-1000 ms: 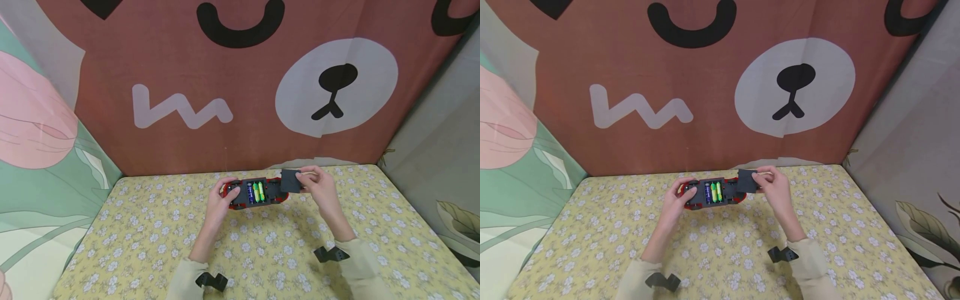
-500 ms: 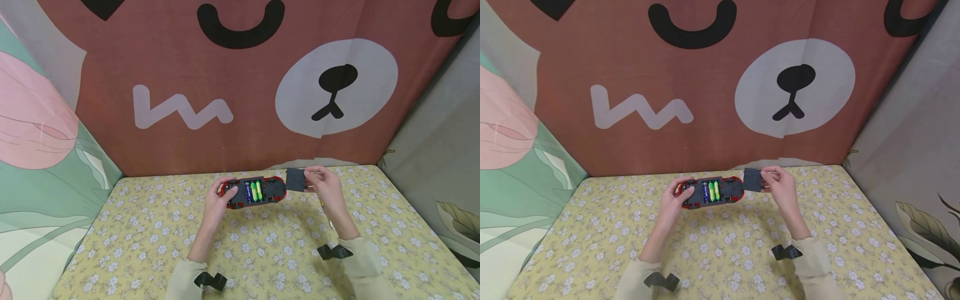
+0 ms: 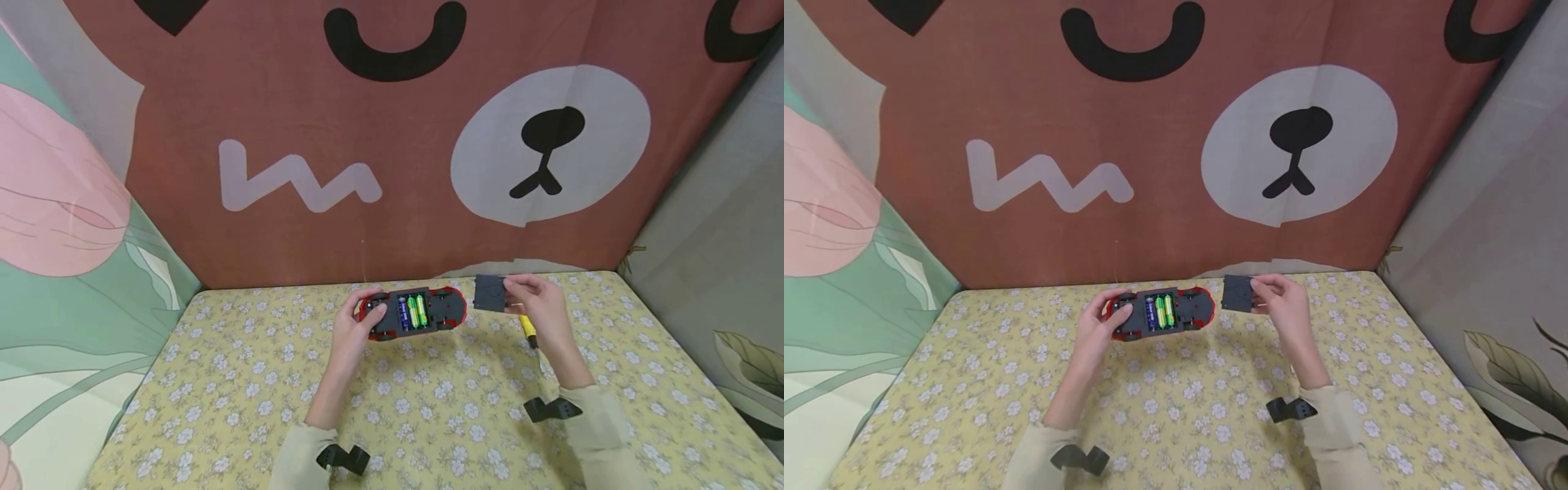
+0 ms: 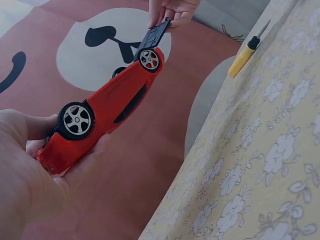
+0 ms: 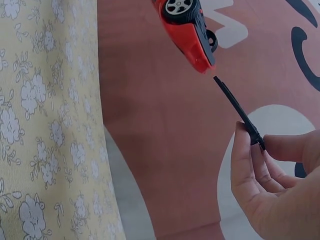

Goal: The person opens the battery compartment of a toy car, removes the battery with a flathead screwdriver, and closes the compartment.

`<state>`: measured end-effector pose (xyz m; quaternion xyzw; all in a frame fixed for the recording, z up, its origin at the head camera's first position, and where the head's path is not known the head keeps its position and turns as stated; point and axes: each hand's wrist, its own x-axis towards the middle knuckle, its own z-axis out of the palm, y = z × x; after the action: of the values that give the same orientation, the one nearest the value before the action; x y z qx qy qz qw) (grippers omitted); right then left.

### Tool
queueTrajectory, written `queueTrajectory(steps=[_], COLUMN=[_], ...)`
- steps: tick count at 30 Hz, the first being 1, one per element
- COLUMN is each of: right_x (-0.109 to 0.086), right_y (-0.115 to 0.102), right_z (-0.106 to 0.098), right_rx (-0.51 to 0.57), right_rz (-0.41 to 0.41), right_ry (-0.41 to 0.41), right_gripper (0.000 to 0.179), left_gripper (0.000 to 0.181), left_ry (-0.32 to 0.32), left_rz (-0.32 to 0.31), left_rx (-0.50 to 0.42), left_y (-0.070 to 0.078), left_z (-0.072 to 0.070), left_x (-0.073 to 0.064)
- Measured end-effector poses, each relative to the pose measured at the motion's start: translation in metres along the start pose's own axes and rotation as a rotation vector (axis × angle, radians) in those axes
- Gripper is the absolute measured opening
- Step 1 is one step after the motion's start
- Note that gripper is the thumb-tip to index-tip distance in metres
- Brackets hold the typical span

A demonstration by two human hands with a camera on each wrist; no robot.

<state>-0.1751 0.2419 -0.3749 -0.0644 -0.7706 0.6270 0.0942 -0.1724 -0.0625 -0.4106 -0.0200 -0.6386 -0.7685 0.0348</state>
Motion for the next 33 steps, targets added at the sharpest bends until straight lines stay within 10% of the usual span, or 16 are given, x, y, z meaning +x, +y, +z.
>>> queueTrajectory(steps=[33], right_x=[0.015], right_y=[0.028], right_z=[-0.001], right_rx=[-0.012], right_rz=[0.074], right_ry=[-0.005], right_gripper=[0.030], left_gripper=[0.034], left_ry=[0.012], left_rz=[-0.002], left_rx=[0.013], left_y=[0.002], left_z=[-0.003], left_x=[0.000])
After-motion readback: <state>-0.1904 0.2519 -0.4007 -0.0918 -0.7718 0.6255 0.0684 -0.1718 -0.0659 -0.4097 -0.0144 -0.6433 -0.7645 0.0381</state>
